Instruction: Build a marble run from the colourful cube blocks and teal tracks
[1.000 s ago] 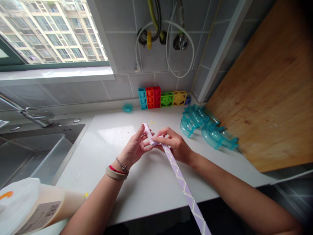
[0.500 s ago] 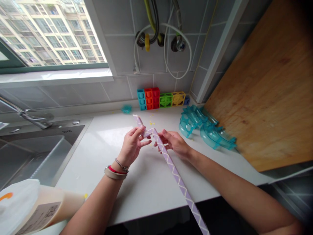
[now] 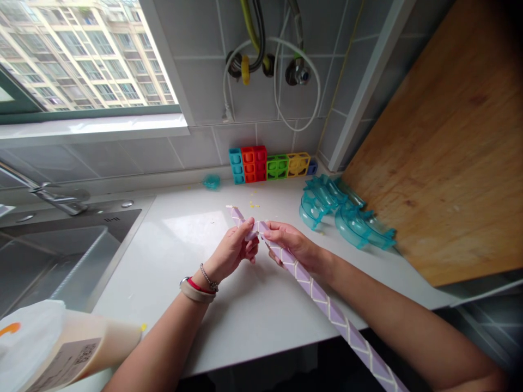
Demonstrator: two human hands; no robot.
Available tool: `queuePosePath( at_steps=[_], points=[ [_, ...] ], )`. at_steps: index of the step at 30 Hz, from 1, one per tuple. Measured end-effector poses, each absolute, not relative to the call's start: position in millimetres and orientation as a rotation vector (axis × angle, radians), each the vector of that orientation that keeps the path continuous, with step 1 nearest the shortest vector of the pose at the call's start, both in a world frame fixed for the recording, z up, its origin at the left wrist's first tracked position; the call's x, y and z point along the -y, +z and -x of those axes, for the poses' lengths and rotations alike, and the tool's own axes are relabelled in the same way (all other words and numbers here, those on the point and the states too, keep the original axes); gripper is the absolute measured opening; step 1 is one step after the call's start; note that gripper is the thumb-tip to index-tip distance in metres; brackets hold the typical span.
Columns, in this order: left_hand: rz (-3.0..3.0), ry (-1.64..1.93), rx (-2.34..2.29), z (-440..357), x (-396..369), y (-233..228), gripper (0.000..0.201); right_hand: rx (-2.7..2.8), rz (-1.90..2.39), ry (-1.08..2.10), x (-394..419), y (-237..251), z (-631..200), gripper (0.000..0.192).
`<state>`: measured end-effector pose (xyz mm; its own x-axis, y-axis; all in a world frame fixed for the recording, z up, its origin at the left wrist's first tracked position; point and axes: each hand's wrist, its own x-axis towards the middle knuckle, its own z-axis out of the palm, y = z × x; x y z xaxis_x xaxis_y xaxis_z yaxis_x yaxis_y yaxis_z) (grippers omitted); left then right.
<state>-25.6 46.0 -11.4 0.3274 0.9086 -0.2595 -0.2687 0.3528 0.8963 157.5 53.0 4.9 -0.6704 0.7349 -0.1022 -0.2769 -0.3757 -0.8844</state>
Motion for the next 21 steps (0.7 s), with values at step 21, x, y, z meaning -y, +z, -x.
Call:
queuePosePath(
  at_steps=[21],
  points=[
    [-0.957, 0.35, -1.251, 53.2, -52.5, -2.5, 0.064, 2.258, 1.032, 1.466, -56.8, 4.0, -174.2, 0.034]
  ],
)
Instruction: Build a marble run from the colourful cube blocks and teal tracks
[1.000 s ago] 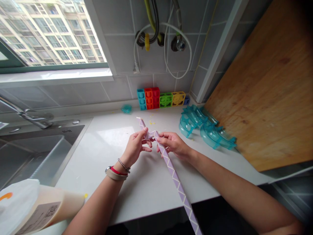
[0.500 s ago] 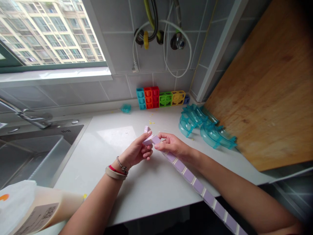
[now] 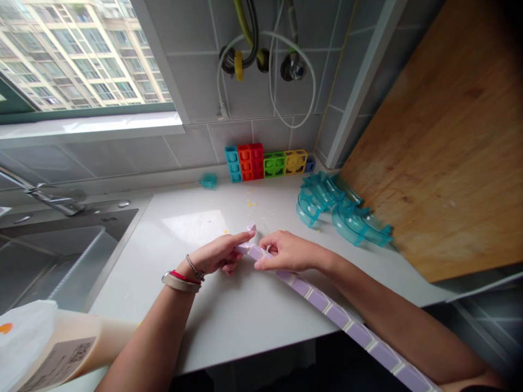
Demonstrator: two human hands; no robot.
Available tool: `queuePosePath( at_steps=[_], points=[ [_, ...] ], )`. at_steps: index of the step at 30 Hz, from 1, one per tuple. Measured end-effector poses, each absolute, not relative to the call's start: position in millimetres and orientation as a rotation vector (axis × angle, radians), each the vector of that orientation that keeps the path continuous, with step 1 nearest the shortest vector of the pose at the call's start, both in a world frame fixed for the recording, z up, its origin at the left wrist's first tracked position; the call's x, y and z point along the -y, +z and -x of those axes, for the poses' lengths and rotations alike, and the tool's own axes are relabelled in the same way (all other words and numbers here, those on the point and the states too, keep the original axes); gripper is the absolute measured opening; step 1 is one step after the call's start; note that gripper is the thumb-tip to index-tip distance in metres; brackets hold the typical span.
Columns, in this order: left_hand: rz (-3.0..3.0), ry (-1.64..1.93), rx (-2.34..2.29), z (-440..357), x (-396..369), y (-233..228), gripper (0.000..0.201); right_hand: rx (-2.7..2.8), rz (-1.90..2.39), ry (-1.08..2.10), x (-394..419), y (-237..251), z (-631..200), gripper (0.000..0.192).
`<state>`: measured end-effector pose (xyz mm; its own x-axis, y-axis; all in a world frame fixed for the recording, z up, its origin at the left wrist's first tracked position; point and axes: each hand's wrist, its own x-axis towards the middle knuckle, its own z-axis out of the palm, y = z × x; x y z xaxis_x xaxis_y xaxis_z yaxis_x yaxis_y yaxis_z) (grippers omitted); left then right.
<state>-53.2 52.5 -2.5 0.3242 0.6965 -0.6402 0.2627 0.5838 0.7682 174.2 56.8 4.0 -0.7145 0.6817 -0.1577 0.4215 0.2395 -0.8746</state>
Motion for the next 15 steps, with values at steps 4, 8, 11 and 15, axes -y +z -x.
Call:
queuePosePath(
  at_steps=[4, 8, 11, 15],
  points=[
    [-1.027, 0.373, -1.335, 49.7, -52.5, -0.1, 0.064, 2.371, 1.135, 1.089, -47.2, 0.1, -165.3, 0.025],
    [-1.129, 0.452, -1.503, 44.1, -53.0, -2.5, 0.065, 2.398, 1.233, 0.847, -38.8, -5.6, -154.9, 0.02],
    [-1.223, 0.502, -1.619, 42.2, -54.2, -9.2, 0.066, 2.435, 1.326, 0.753, -33.6, -6.8, -148.7, 0.022],
    [-1.433, 0.459, -1.704, 41.3, -55.6, -16.4, 0.069, 2.486, 1.476, 0.67, -29.7, -6.9, -145.7, 0.027]
  ],
)
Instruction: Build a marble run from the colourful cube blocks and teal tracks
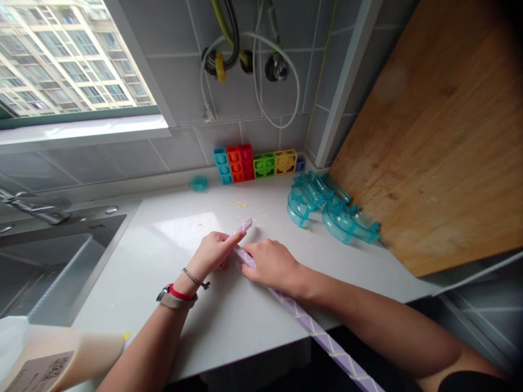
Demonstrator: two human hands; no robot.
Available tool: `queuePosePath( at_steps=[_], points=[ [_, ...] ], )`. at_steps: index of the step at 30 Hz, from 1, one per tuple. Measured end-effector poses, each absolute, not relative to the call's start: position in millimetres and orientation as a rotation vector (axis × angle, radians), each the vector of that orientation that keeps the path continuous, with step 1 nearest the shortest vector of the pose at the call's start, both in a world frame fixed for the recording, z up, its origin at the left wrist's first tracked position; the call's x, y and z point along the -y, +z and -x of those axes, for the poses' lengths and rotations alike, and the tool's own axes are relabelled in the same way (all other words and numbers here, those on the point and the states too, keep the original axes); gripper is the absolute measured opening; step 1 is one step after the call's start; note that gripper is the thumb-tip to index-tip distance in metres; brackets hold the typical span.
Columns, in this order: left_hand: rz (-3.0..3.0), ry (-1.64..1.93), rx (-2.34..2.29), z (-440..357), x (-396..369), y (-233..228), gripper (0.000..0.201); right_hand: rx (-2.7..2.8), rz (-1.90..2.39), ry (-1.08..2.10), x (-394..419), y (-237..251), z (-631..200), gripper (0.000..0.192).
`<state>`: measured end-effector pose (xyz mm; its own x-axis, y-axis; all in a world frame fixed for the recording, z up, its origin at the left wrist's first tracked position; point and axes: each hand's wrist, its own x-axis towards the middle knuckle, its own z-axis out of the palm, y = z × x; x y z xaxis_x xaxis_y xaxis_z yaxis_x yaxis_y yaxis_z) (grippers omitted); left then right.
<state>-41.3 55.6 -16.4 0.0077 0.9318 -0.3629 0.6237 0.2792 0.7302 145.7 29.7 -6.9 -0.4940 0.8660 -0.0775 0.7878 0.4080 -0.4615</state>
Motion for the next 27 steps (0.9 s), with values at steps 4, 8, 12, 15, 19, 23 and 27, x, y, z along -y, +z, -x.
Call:
queuePosePath(
  at_steps=[4, 8, 12, 15, 19, 23, 27],
  points=[
    [-1.375, 0.638, -1.501, 40.3, -55.3, -12.0, 0.063, 2.31, 1.355, 1.001, -35.1, -10.9, -146.6, 0.033],
    [-1.212, 0.875, -1.243, 38.9, -52.3, -2.7, 0.052, 1.783, 1.03, 1.713, -42.5, -18.8, -142.0, 0.04],
    [-1.116, 0.949, -0.987, 35.8, -48.6, -1.4, 0.052, 1.244, 0.765, 2.257, -44.4, -24.2, -138.6, 0.038],
    [-1.017, 0.909, -0.839, 33.4, -46.7, -5.1, 0.059, 1.071, 0.656, 2.423, -45.2, -24.7, -141.3, 0.034],
    [-0.922, 0.891, -0.742, 31.3, -42.8, -9.6, 0.057, 1.049, 0.481, 2.531, -46.8, -25.0, -143.6, 0.031],
    [-0.963, 0.807, -0.676, 27.2, -38.0, -10.5, 0.06, 1.04, 0.457, 2.471, -47.3, -24.9, -141.0, 0.032],
    [-1.058, 0.928, -0.704, 23.8, -38.7, -11.7, 0.05, 1.029, 0.527, 2.419, -46.4, -20.9, -141.0, 0.024]
  ],
)
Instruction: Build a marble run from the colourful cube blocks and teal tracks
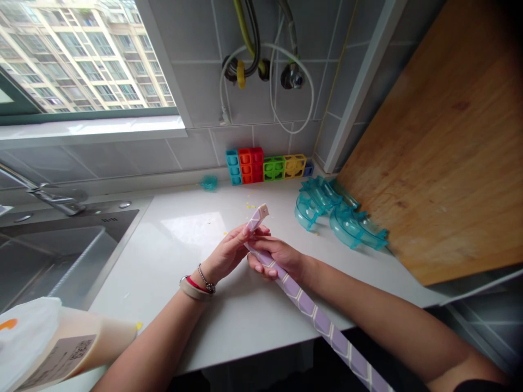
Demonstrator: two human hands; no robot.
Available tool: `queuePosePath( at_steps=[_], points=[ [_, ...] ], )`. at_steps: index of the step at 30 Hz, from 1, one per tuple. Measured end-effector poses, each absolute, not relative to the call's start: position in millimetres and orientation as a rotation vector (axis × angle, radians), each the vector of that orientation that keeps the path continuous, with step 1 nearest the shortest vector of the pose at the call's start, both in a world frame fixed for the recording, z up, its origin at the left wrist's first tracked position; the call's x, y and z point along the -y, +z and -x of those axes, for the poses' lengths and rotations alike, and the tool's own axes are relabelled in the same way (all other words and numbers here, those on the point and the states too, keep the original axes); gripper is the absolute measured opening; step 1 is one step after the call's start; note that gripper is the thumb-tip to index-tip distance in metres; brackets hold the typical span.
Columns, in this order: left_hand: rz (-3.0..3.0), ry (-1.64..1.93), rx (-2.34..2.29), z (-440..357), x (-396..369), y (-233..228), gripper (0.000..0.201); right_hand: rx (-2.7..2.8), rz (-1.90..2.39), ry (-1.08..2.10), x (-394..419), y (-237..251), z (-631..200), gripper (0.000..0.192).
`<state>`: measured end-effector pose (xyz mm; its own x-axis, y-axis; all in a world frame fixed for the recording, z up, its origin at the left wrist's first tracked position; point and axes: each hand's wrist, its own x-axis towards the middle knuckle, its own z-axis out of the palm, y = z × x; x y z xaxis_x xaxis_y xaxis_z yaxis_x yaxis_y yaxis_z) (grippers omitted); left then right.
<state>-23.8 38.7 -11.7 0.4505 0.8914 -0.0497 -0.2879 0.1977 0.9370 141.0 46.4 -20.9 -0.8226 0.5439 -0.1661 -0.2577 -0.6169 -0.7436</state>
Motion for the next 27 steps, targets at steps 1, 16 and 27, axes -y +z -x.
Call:
queuePosePath(
  at_steps=[1, 16, 27],
  points=[
    [-1.084, 0.954, -0.721, 23.4, -39.8, -12.5, 0.047, 1.03, 0.553, 2.417, -46.1, -20.1, -141.1, 0.022],
    [-1.466, 1.108, -1.58, 23.3, -48.1, -25.4, 0.044, 1.544, 1.097, 1.718, -43.0, -37.3, -131.4, 0.032],
    [-1.049, 0.999, -1.559, 21.4, -52.2, -24.9, 0.053, 1.968, 1.201, 1.137, -40.5, -19.2, -140.0, 0.021]
  ],
)
